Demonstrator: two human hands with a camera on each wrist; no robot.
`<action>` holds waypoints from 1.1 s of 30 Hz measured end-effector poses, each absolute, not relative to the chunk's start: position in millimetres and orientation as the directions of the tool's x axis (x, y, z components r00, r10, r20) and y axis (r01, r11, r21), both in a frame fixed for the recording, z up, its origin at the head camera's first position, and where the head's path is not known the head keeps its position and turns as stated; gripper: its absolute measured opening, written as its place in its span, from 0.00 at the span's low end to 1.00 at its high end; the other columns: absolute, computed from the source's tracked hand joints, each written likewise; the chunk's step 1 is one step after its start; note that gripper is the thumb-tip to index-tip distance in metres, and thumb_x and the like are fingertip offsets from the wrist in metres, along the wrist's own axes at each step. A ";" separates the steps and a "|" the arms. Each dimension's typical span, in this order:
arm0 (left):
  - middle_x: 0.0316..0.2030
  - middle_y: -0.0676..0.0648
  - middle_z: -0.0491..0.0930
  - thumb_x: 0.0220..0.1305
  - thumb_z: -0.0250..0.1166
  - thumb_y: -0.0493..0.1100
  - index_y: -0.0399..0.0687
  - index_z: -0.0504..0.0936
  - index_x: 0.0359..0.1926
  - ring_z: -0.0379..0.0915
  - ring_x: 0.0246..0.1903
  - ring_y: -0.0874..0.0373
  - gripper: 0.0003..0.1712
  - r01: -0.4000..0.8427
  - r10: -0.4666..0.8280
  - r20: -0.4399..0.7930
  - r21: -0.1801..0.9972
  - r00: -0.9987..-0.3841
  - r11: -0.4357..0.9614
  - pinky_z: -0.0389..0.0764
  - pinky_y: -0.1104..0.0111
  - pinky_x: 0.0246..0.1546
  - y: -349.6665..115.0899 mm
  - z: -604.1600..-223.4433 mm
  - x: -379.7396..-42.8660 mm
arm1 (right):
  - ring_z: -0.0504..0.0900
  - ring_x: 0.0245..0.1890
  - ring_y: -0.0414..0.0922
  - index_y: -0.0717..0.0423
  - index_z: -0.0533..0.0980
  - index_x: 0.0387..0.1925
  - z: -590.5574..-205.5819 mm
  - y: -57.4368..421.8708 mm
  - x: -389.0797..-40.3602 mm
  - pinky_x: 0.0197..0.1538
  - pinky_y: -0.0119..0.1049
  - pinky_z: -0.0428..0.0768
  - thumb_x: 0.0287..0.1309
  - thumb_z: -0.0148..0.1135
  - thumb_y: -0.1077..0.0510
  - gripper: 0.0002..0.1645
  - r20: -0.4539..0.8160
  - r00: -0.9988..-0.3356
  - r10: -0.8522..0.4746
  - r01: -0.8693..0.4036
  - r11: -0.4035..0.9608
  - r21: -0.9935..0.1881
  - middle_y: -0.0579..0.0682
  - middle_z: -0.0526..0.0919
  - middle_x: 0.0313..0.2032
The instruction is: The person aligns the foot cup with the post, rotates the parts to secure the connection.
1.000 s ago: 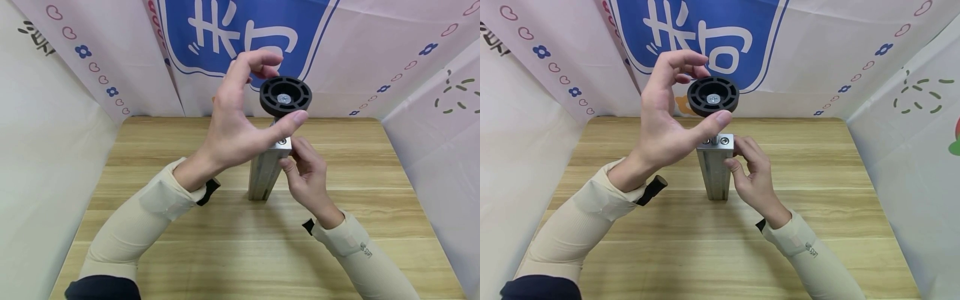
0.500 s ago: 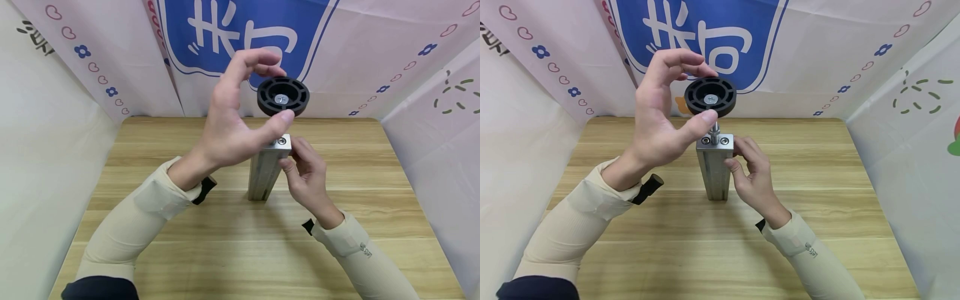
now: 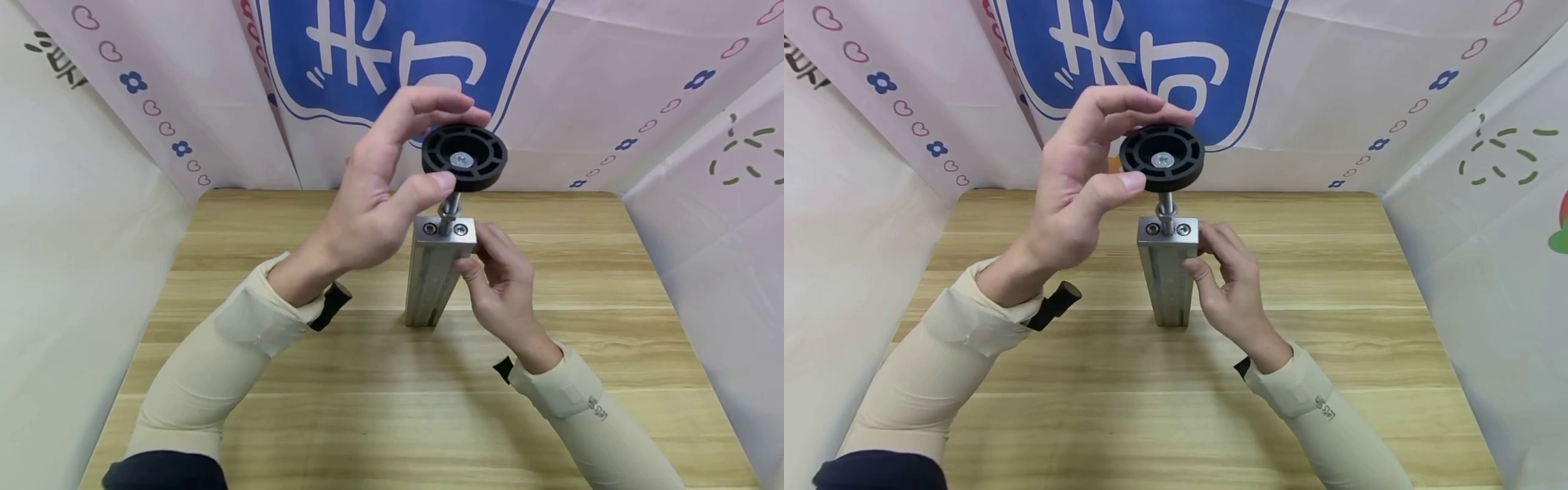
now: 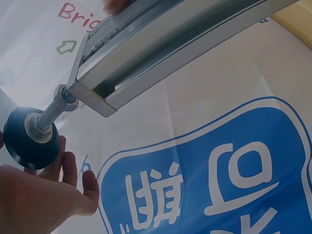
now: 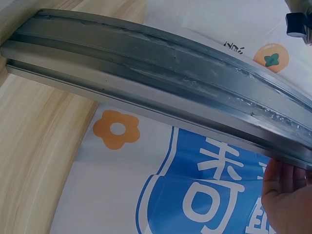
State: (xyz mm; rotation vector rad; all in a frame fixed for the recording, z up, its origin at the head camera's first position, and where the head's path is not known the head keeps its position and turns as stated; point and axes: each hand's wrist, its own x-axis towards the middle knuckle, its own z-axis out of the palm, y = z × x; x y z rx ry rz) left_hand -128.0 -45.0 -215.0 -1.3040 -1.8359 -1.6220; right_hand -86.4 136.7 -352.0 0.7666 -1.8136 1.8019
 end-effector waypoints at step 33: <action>0.48 0.37 0.80 0.52 0.77 0.46 0.26 0.70 0.61 0.75 0.51 0.57 0.42 0.837 0.218 0.809 0.536 -0.546 0.109 0.69 0.69 0.56 -38.8 -217.5 -124.6 | 0.79 0.44 0.39 0.82 0.73 0.62 -352.2 135.6 -86.3 0.49 0.30 0.81 0.67 0.67 0.47 0.41 0.676 -0.735 -0.054 -0.676 -0.033 -0.736 0.43 0.83 0.47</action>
